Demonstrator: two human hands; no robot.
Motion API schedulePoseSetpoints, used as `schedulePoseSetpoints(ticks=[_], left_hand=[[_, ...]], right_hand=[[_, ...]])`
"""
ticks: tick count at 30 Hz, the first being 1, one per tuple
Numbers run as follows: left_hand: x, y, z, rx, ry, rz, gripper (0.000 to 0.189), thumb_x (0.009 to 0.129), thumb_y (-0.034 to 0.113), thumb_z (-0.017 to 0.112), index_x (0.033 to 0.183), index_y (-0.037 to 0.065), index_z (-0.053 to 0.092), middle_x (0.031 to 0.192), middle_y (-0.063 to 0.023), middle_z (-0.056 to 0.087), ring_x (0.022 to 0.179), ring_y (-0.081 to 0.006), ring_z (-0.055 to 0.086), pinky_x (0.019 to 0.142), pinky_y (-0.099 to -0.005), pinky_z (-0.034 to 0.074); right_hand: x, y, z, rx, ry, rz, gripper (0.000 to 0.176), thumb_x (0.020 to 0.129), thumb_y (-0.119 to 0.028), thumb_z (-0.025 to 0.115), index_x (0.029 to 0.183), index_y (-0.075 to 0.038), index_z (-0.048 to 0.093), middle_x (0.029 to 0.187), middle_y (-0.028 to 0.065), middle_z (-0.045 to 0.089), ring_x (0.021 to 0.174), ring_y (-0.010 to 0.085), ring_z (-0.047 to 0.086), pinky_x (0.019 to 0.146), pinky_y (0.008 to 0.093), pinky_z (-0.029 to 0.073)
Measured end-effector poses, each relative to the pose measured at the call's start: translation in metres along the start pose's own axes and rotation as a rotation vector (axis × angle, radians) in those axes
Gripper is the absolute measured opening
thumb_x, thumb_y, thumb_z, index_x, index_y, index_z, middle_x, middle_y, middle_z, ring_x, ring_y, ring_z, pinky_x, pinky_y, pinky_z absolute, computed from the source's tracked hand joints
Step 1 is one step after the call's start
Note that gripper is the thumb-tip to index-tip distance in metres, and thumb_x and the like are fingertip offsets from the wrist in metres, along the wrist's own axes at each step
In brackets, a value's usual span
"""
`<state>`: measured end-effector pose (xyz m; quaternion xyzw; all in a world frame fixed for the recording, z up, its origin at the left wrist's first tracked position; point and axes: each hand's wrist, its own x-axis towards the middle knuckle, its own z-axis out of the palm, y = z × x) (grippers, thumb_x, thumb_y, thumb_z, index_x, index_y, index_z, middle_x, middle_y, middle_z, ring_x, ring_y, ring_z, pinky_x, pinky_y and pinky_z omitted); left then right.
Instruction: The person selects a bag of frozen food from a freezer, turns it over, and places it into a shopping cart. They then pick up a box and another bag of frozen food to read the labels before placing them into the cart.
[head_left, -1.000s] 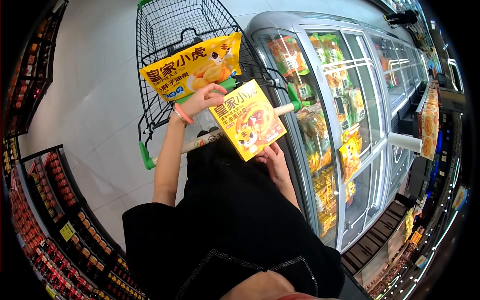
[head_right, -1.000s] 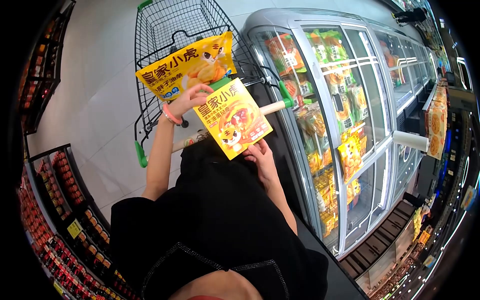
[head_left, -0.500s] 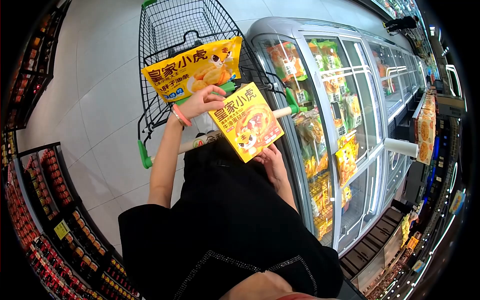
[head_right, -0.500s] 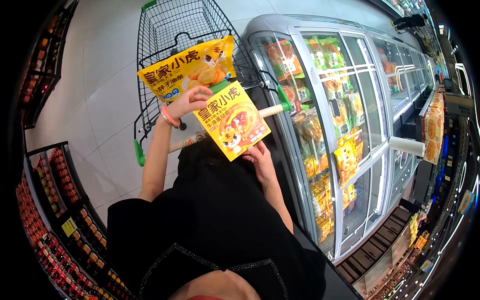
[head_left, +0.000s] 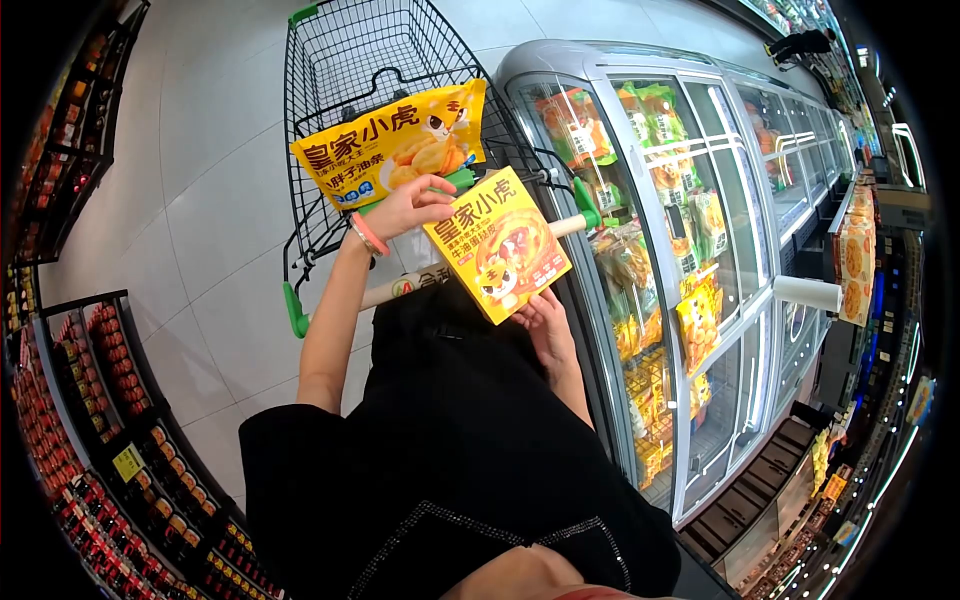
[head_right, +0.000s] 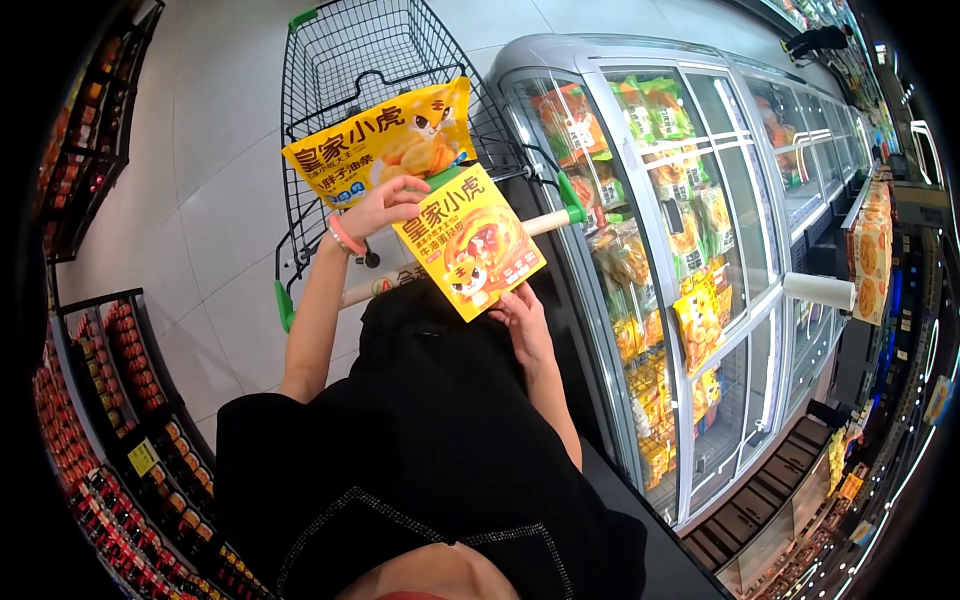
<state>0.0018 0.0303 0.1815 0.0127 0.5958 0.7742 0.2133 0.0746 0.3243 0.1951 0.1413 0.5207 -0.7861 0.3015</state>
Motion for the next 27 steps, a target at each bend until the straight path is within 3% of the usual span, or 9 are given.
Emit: schedulePoseSetpoints(ticks=[14, 27], left_hand=[[0.0, 0.0, -0.002, 0.035, -0.035, -0.02, 0.041, 0.083, 0.022, 0.061, 0.116, 0.006, 0.044, 0.107, -0.0068, 0.058, 0.097, -0.0095, 0.053, 0.085, -0.0246, 0.042], [-0.002, 0.01, 0.0, 0.083, -0.029, -0.015, 0.045, 0.08, 0.028, 0.064, 0.114, 0.004, 0.046, 0.098, -0.0063, 0.061, 0.093, -0.009, 0.054, 0.082, -0.0233, 0.041]], right_hand=[[-0.001, 0.002, 0.0, -0.002, 0.025, -0.018, 0.046, 0.081, -0.025, 0.062, 0.118, -0.004, 0.045, 0.097, 0.0025, 0.06, 0.082, 0.0081, 0.057, 0.074, 0.0233, 0.045], [-0.001, -0.004, 0.0, -0.016, 0.013, -0.009, 0.045, 0.082, -0.022, 0.061, 0.118, -0.001, 0.044, 0.097, 0.0056, 0.06, 0.082, 0.0102, 0.059, 0.075, 0.0245, 0.046]])
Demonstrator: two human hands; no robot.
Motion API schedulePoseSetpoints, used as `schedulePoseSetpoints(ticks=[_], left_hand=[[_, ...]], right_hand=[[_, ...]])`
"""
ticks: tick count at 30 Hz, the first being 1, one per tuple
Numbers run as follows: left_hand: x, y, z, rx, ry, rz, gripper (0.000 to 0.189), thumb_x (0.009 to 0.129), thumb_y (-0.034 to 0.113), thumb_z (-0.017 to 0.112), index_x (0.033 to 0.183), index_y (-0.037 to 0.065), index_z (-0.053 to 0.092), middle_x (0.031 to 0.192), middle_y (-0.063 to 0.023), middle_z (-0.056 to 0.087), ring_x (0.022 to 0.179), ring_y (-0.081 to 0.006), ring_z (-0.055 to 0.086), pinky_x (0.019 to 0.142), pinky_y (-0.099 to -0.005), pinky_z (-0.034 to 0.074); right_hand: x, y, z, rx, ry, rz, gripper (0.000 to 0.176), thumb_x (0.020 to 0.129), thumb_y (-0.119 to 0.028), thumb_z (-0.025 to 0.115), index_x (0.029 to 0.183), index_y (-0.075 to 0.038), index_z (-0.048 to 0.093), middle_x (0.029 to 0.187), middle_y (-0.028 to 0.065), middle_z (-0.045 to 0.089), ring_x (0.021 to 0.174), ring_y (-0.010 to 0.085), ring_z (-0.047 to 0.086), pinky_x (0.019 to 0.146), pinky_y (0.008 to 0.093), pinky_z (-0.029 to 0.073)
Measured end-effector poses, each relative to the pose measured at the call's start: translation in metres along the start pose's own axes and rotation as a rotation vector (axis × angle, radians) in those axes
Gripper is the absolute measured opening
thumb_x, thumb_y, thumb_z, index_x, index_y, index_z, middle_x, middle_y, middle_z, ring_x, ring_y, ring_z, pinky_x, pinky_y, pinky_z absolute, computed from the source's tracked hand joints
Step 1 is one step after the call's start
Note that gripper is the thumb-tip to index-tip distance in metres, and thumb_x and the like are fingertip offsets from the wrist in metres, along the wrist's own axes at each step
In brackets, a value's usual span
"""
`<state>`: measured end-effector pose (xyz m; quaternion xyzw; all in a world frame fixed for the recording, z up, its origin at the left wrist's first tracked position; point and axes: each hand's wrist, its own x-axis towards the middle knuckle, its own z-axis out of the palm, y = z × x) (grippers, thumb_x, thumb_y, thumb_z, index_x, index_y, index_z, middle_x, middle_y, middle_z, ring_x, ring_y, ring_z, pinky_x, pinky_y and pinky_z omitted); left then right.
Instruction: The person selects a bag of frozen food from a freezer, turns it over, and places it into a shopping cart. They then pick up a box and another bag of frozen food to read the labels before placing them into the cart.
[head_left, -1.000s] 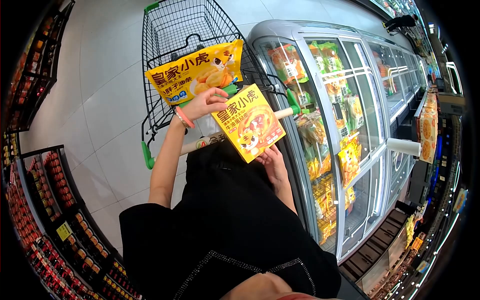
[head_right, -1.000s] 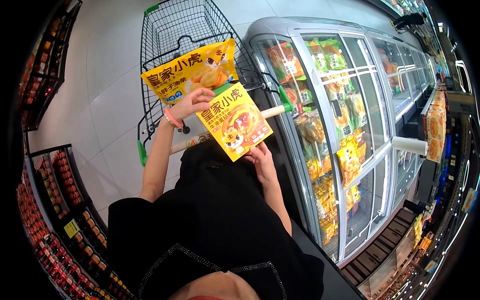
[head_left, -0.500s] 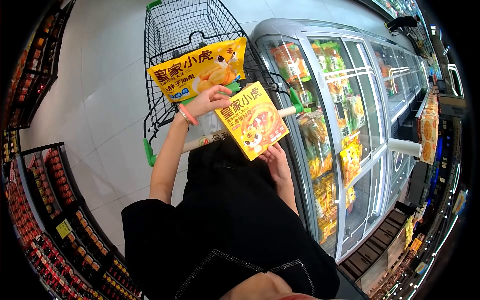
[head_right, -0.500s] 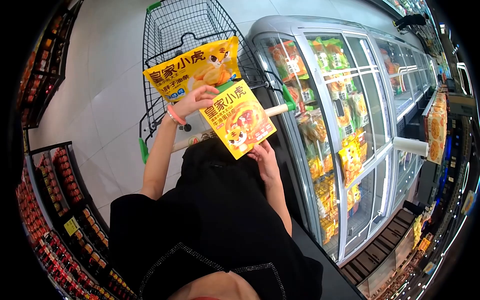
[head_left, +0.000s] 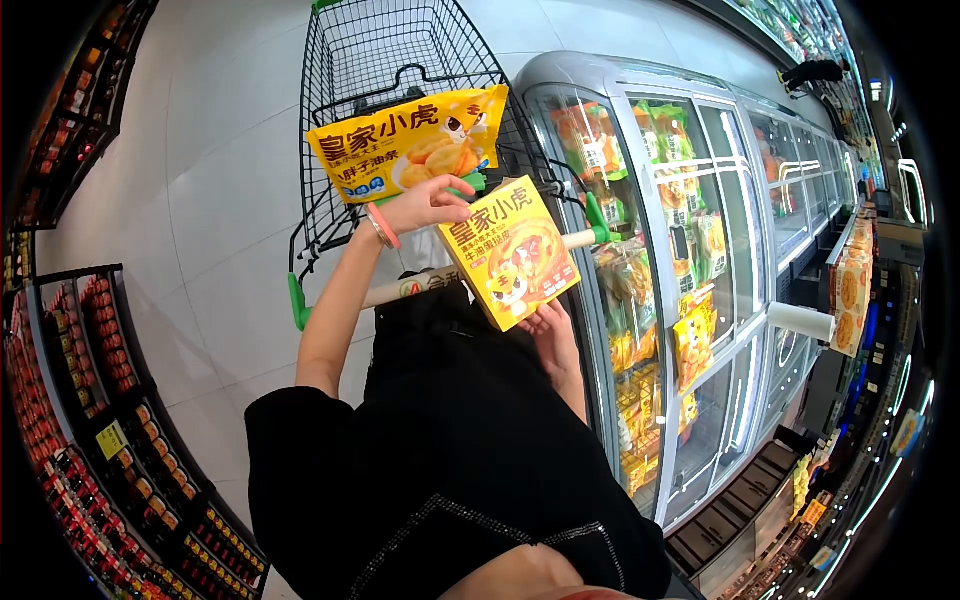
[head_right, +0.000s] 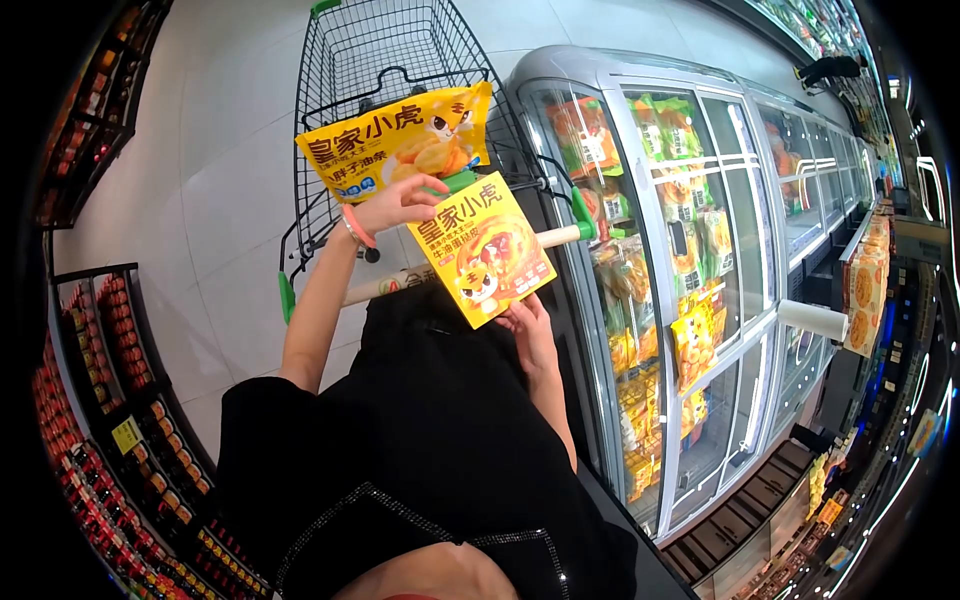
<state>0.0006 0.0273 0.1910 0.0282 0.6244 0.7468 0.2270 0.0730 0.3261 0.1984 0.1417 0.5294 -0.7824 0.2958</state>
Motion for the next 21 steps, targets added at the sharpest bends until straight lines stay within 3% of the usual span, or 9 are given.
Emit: schedulePoseSetpoints(ticks=[8, 15, 21], left_hand=[[0.0, -0.002, 0.0, -0.001, -0.006, -0.012, 0.047, 0.081, 0.024, 0.061, 0.12, 0.006, 0.043, 0.104, -0.0061, 0.058, 0.093, -0.0097, 0.053, 0.084, -0.0245, 0.042], [0.004, 0.005, -0.001, -0.014, -0.043, -0.031, 0.047, 0.079, 0.024, 0.066, 0.116, 0.004, 0.044, 0.101, -0.0068, 0.06, 0.094, -0.0088, 0.054, 0.082, -0.0227, 0.042], [0.002, 0.016, 0.003, 0.127, -0.049, -0.044, 0.051, 0.079, 0.029, 0.065, 0.119, 0.005, 0.042, 0.102, -0.0075, 0.059, 0.095, -0.0097, 0.054, 0.083, -0.0237, 0.041]], right_hand=[[-0.003, -0.004, 0.005, -0.008, 0.007, 0.009, 0.047, 0.081, -0.023, 0.062, 0.119, -0.001, 0.044, 0.102, 0.0059, 0.06, 0.083, 0.0099, 0.058, 0.075, 0.0228, 0.046], [0.0, 0.003, 0.0, -0.005, 0.001, -0.019, 0.046, 0.081, -0.023, 0.062, 0.118, -0.001, 0.045, 0.1, 0.0048, 0.059, 0.083, 0.0097, 0.058, 0.074, 0.0223, 0.045], [0.001, 0.005, -0.005, 0.001, -0.001, -0.008, 0.045, 0.081, -0.023, 0.062, 0.117, -0.002, 0.045, 0.101, 0.0044, 0.059, 0.085, 0.01, 0.057, 0.076, 0.0239, 0.045]])
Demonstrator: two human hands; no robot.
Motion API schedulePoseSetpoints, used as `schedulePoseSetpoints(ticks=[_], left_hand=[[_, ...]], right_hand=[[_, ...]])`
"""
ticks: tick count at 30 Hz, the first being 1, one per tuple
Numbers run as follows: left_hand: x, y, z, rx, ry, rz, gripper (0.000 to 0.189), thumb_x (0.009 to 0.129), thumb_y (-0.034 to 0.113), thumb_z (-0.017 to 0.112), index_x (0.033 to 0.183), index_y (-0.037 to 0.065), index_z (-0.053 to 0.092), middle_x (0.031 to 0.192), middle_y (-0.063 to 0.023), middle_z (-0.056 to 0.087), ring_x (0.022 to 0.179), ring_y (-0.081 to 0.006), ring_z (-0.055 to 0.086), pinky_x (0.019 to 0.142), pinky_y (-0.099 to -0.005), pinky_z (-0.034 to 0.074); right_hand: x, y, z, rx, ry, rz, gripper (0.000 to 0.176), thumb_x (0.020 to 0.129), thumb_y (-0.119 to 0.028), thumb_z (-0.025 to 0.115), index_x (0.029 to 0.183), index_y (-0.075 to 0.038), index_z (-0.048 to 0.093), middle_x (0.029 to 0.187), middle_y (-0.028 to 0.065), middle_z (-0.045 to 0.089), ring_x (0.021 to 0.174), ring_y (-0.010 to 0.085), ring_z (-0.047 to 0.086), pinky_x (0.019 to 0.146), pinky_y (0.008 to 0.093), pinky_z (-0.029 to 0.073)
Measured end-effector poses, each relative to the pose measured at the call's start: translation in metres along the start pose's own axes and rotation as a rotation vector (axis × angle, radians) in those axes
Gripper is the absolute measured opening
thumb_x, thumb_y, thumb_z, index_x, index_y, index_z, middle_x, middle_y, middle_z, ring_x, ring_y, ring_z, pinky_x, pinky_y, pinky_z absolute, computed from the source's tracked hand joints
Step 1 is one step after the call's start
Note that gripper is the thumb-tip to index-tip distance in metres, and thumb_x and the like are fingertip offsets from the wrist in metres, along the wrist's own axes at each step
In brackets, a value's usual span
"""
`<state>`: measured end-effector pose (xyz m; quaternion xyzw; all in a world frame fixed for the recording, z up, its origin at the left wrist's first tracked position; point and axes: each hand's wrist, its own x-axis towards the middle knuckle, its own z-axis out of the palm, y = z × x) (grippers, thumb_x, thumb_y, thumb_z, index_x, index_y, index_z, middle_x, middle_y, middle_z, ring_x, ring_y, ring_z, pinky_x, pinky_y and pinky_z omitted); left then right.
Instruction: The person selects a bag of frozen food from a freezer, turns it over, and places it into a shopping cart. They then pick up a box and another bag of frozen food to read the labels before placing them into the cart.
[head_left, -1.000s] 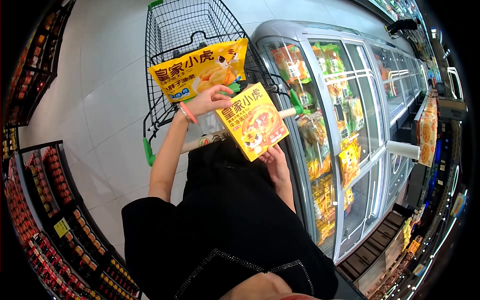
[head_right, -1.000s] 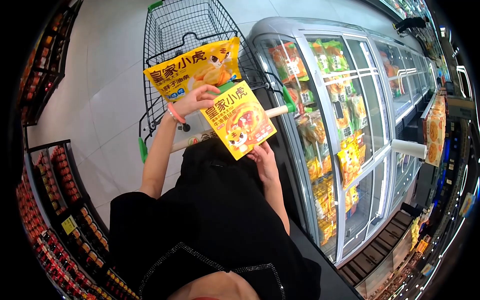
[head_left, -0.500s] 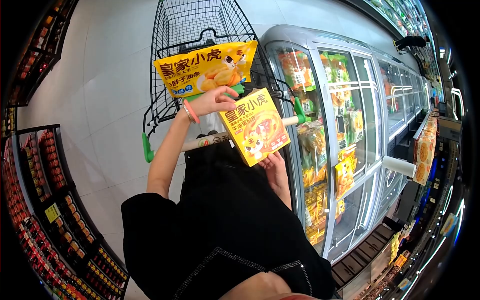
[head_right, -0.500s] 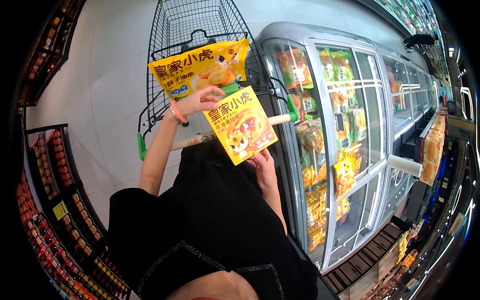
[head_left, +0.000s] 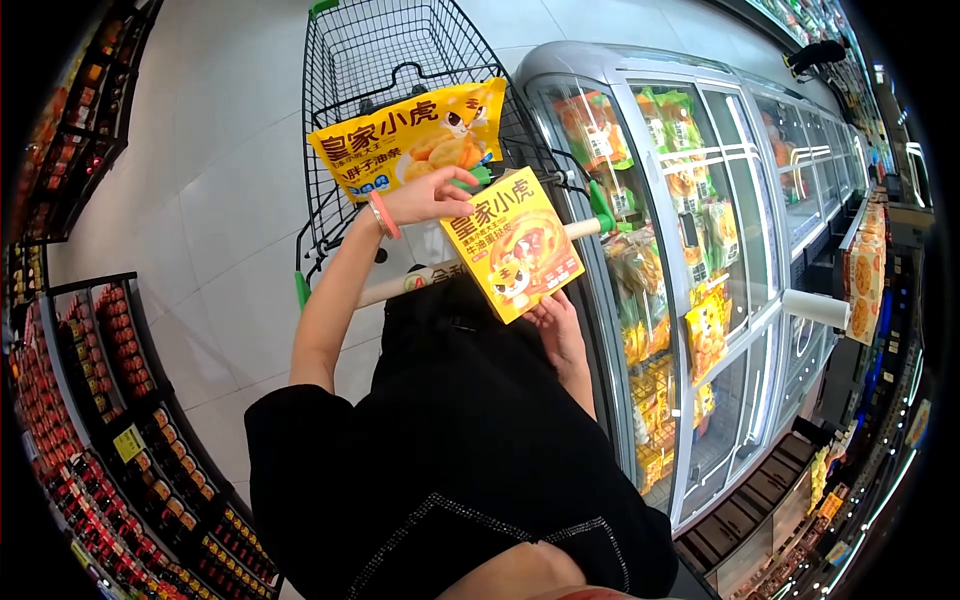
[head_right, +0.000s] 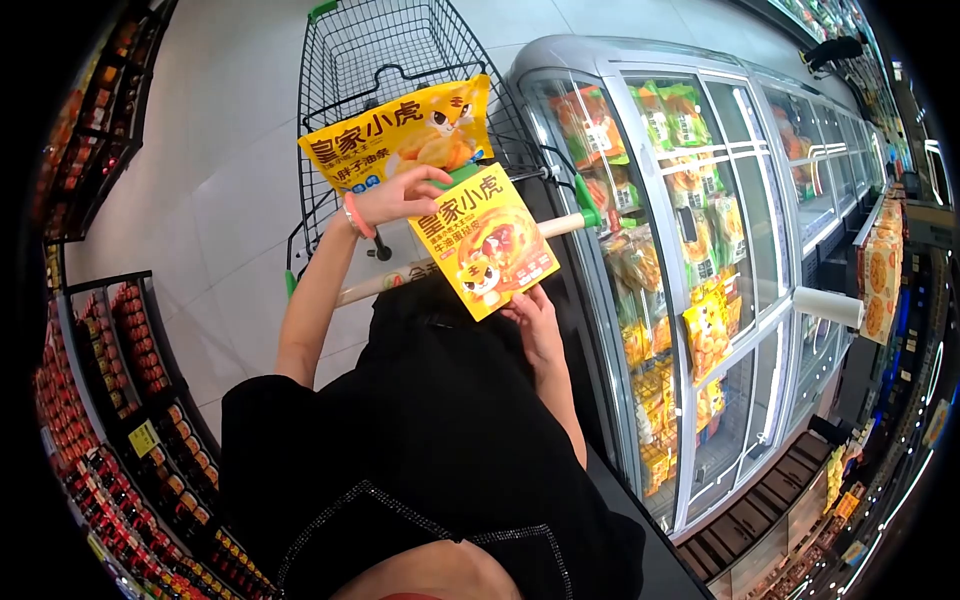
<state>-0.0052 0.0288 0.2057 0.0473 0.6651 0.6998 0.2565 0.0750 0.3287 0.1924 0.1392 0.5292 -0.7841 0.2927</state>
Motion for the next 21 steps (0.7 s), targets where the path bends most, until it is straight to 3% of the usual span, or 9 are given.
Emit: schedulePoseSetpoints(ticks=[1, 9, 12, 13, 17, 20, 21], left_hand=[[-0.002, 0.005, 0.0, 0.042, -0.021, -0.036, 0.05, 0.081, 0.025, 0.061, 0.122, 0.007, 0.039, 0.108, -0.0061, 0.056, 0.098, -0.0099, 0.05, 0.086, -0.0251, 0.04], [-0.004, 0.013, 0.003, 0.109, 0.009, -0.066, 0.052, 0.08, 0.027, 0.065, 0.119, 0.005, 0.039, 0.106, -0.0097, 0.057, 0.096, -0.0108, 0.052, 0.084, -0.0249, 0.039], [-0.01, 0.018, 0.002, 0.05, 0.049, -0.005, 0.051, 0.079, 0.026, 0.066, 0.118, 0.004, 0.039, 0.106, -0.0099, 0.057, 0.097, -0.0108, 0.052, 0.084, -0.0248, 0.04], [-0.013, 0.029, 0.008, 0.114, 0.093, 0.109, 0.052, 0.077, 0.023, 0.068, 0.116, 0.005, 0.04, 0.105, -0.0093, 0.057, 0.096, -0.0112, 0.053, 0.084, -0.0254, 0.04], [-0.017, 0.045, 0.0, 0.077, 0.129, 0.16, 0.055, 0.071, 0.018, 0.073, 0.114, 0.006, 0.041, 0.107, -0.0082, 0.054, 0.099, -0.013, 0.052, 0.087, -0.0272, 0.04], [-0.024, 0.058, -0.004, 0.116, 0.252, 0.269, 0.056, 0.069, 0.019, 0.074, 0.112, 0.006, 0.041, 0.105, -0.0074, 0.053, 0.101, -0.0145, 0.051, 0.088, -0.0273, 0.04], [-0.024, 0.061, -0.006, 0.235, 0.386, 0.392, 0.06, 0.062, 0.028, 0.079, 0.105, 0.003, 0.045, 0.1, -0.0124, 0.057, 0.091, -0.0182, 0.056, 0.08, -0.0275, 0.044]], right_hand=[[0.0, 0.0, 0.0, -0.005, -0.004, 0.006, 0.045, 0.081, -0.022, 0.062, 0.117, -0.002, 0.045, 0.101, 0.0044, 0.059, 0.085, 0.01, 0.057, 0.076, 0.0242, 0.045], [0.001, -0.001, 0.003, 0.023, -0.052, -0.025, 0.045, 0.08, -0.02, 0.062, 0.117, 0.0, 0.045, 0.1, 0.0055, 0.059, 0.083, 0.01, 0.057, 0.075, 0.0239, 0.045], [0.0, -0.005, 0.01, 0.02, -0.058, -0.059, 0.046, 0.078, -0.019, 0.064, 0.116, 0.001, 0.045, 0.1, 0.0058, 0.059, 0.083, 0.0113, 0.056, 0.076, 0.0246, 0.044], [-0.003, -0.009, 0.012, 0.002, -0.061, -0.093, 0.047, 0.078, -0.018, 0.065, 0.115, 0.001, 0.045, 0.101, 0.0059, 0.058, 0.084, 0.0117, 0.056, 0.077, 0.0248, 0.044], [-0.001, -0.027, 0.029, -0.05, -0.087, -0.186, 0.049, 0.075, -0.015, 0.068, 0.115, 0.0, 0.045, 0.102, 0.0064, 0.057, 0.085, 0.0133, 0.056, 0.078, 0.0256, 0.044], [0.013, -0.035, 0.037, -0.032, -0.137, -0.195, 0.051, 0.074, -0.014, 0.069, 0.115, 0.0, 0.044, 0.103, 0.0065, 0.057, 0.085, 0.0135, 0.056, 0.078, 0.0261, 0.044], [0.021, -0.034, 0.038, -0.066, -0.184, -0.214, 0.046, 0.079, -0.015, 0.064, 0.117, 0.002, 0.043, 0.11, 0.0093, 0.054, 0.09, 0.0149, 0.056, 0.079, 0.0277, 0.045]])
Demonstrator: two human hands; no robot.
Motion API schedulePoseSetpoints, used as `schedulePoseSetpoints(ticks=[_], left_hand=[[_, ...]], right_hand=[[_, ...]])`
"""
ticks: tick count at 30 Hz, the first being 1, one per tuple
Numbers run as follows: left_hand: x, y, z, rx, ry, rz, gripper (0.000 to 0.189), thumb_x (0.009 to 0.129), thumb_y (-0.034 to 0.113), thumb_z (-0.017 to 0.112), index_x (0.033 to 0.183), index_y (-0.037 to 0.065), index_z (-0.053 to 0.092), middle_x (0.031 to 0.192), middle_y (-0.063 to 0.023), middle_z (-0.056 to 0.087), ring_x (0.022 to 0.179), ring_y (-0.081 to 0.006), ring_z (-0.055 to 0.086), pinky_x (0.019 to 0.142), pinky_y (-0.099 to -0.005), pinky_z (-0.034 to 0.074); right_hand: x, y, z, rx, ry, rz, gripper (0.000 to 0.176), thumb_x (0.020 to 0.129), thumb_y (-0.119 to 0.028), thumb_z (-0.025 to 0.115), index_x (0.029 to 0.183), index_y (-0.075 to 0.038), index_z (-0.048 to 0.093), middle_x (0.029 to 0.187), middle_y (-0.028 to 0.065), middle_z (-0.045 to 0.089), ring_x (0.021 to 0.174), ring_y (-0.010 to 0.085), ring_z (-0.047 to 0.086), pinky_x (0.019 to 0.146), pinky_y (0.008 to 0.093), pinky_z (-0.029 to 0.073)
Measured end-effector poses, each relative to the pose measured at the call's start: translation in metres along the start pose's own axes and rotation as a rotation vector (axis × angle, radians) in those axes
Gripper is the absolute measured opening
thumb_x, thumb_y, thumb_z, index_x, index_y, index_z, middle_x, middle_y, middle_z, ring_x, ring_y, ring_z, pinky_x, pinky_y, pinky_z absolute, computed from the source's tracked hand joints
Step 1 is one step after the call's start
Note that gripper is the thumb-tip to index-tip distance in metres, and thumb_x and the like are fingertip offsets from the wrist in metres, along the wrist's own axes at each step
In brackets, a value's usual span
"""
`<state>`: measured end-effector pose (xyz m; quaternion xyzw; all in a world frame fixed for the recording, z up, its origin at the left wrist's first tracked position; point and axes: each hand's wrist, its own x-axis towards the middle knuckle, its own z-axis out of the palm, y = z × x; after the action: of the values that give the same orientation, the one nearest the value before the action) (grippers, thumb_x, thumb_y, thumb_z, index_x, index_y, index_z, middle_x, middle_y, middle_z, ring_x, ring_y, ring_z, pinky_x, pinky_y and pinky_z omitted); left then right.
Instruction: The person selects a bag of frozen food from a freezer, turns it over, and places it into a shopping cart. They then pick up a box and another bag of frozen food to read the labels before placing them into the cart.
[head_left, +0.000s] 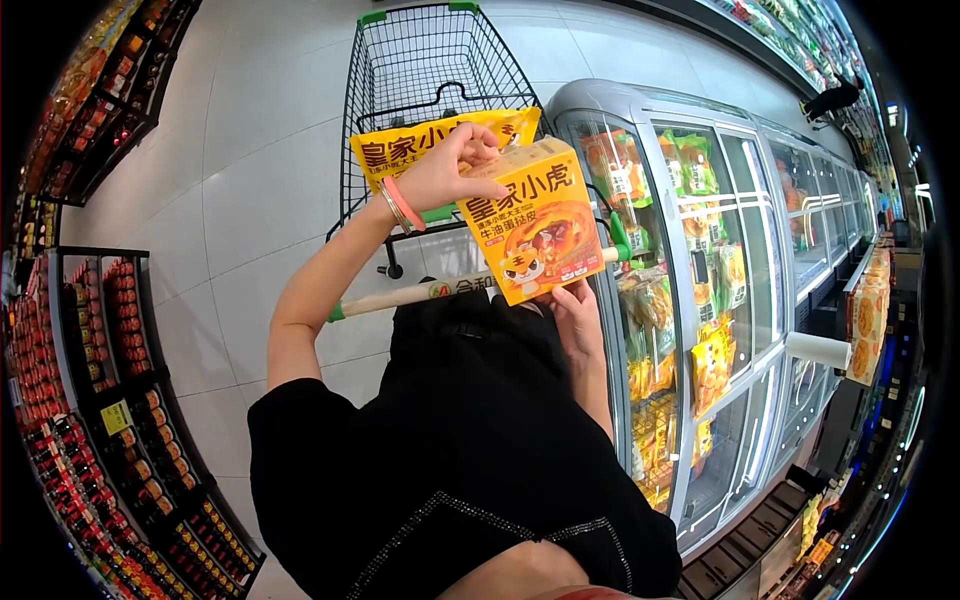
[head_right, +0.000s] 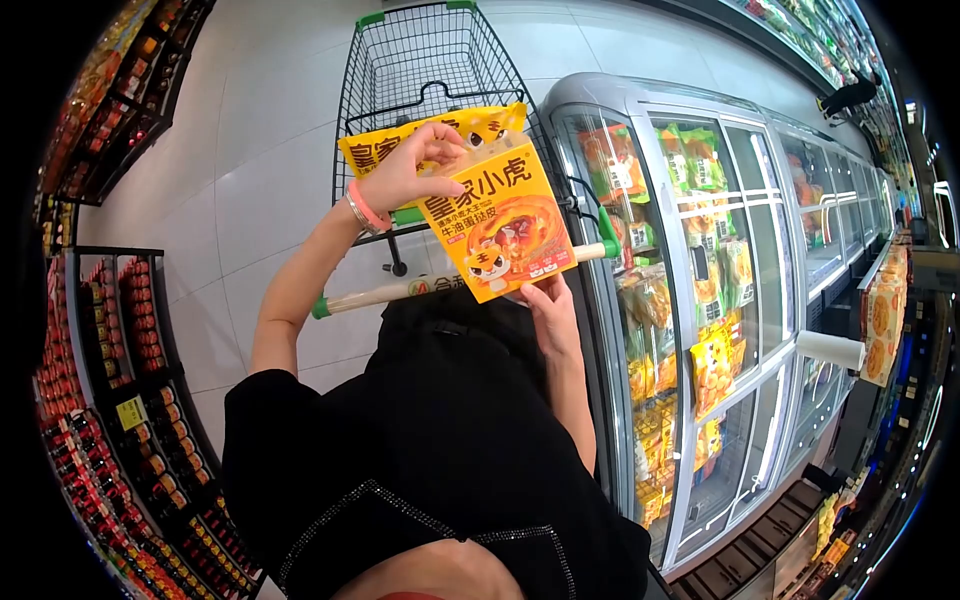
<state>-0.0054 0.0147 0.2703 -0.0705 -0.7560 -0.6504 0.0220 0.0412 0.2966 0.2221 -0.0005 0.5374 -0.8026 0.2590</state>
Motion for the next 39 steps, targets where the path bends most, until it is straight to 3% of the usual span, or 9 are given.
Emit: schedulePoseSetpoints(ticks=[3, 7, 9, 11, 14, 18, 24, 28, 39], left_hand=[[0.003, 0.04, -0.01, 0.265, 0.019, 0.117, 0.059, 0.062, 0.021, 0.077, 0.108, 0.005, 0.043, 0.101, -0.0077, 0.054, 0.104, -0.0174, 0.05, 0.093, -0.0326, 0.037], [0.012, 0.044, -0.02, 0.897, 0.081, 0.411, 0.059, 0.057, 0.038, 0.066, 0.103, 0.006, 0.047, 0.088, -0.0099, 0.056, 0.084, -0.0251, 0.05, 0.086, -0.0362, 0.029], [0.016, 0.021, -0.023, 0.985, 0.095, 0.39, 0.056, 0.057, 0.036, 0.065, 0.102, 0.007, 0.047, 0.088, -0.0088, 0.055, 0.084, -0.0244, 0.05, 0.087, -0.0371, 0.028], [0.018, -0.001, -0.029, 1.033, 0.081, 0.335, 0.056, 0.059, 0.036, 0.067, 0.103, 0.007, 0.048, 0.091, -0.0086, 0.055, 0.087, -0.0252, 0.051, 0.089, -0.0379, 0.029], [0.019, -0.042, -0.031, 1.011, 0.06, 0.328, 0.056, 0.057, 0.036, 0.067, 0.102, 0.007, 0.048, 0.089, -0.0093, 0.055, 0.087, -0.026, 0.051, 0.086, -0.0377, 0.03], [0.016, -0.094, -0.024, 0.995, 0.005, 0.175, 0.057, 0.058, 0.035, 0.068, 0.104, 0.008, 0.048, 0.092, -0.0113, 0.055, 0.093, -0.0273, 0.049, 0.087, -0.0371, 0.03], [0.011, -0.126, -0.04, 0.973, 0.0, 0.046, 0.068, 0.059, 0.039, 0.067, 0.115, 0.008, 0.044, 0.103, -0.0112, 0.054, 0.1, -0.0272, 0.047, 0.089, -0.0364, 0.029], [0.008, -0.132, -0.046, 0.974, -0.025, 0.036, 0.068, 0.06, 0.037, 0.067, 0.117, 0.008, 0.043, 0.107, -0.0113, 0.053, 0.101, -0.0273, 0.047, 0.091, -0.0371, 0.028], [0.0, -0.128, -0.024, 0.889, 0.194, 0.244, 0.057, 0.062, 0.033, 0.065, 0.107, 0.006, 0.045, 0.095, -0.0096, 0.052, 0.095, -0.0268, 0.047, 0.091, -0.0383, 0.028]], right_hand=[[0.026, 0.001, -0.005, 0.016, -0.123, -0.006, 0.043, 0.082, -0.009, 0.059, 0.12, 0.003, 0.042, 0.111, 0.0103, 0.054, 0.088, 0.0145, 0.056, 0.077, 0.027, 0.046], [0.036, 0.006, 0.003, -0.28, -0.04, -0.126, 0.043, 0.085, -0.005, 0.054, 0.126, -0.001, 0.041, 0.116, 0.0111, 0.054, 0.087, 0.012, 0.055, 0.081, 0.0245, 0.044], [0.036, 0.019, -0.004, -0.505, -0.002, -0.22, 0.041, 0.083, -0.008, 0.058, 0.122, -0.001, 0.046, 0.109, 0.0094, 0.058, 0.085, 0.0098, 0.054, 0.077, 0.0237, 0.044], [0.034, 0.027, -0.006, -0.802, 0.042, -0.377, 0.036, 0.079, -0.01, 0.062, 0.112, -0.002, 0.053, 0.103, 0.0094, 0.061, 0.085, 0.0172, 0.057, 0.077, 0.03, 0.044], [0.028, 0.03, -0.007, -1.089, 0.062, -0.477, 0.033, 0.074, -0.012, 0.063, 0.106, -0.007, 0.057, 0.099, 0.0091, 0.06, 0.092, 0.0256, 0.055, 0.081, 0.0363, 0.038], [0.024, 0.025, 0.005, -1.245, 0.091, -0.545, 0.031, 0.074, -0.012, 0.063, 0.105, -0.007, 0.057, 0.102, 0.0065, 0.059, 0.097, 0.0247, 0.052, 0.085, 0.0357, 0.035], [0.025, 0.027, 0.003, -1.347, 0.067, -0.603, 0.03, 0.074, -0.011, 0.062, 0.104, -0.007, 0.057, 0.106, 0.005, 0.058, 0.099, 0.0236, 0.051, 0.086, 0.0355, 0.034], [0.026, 0.03, 0.003, -1.399, 0.063, -0.644, 0.029, 0.073, -0.01, 0.062, 0.101, -0.006, 0.058, 0.105, 0.0038, 0.058, 0.098, 0.0229, 0.051, 0.086, 0.0355, 0.033], [0.031, 0.022, 0.011, -1.443, 0.031, -0.62, 0.025, 0.072, -0.007, 0.064, 0.097, -0.006, 0.059, 0.102, 0.0033, 0.059, 0.094, 0.0223, 0.051, 0.085, 0.0348, 0.033]])
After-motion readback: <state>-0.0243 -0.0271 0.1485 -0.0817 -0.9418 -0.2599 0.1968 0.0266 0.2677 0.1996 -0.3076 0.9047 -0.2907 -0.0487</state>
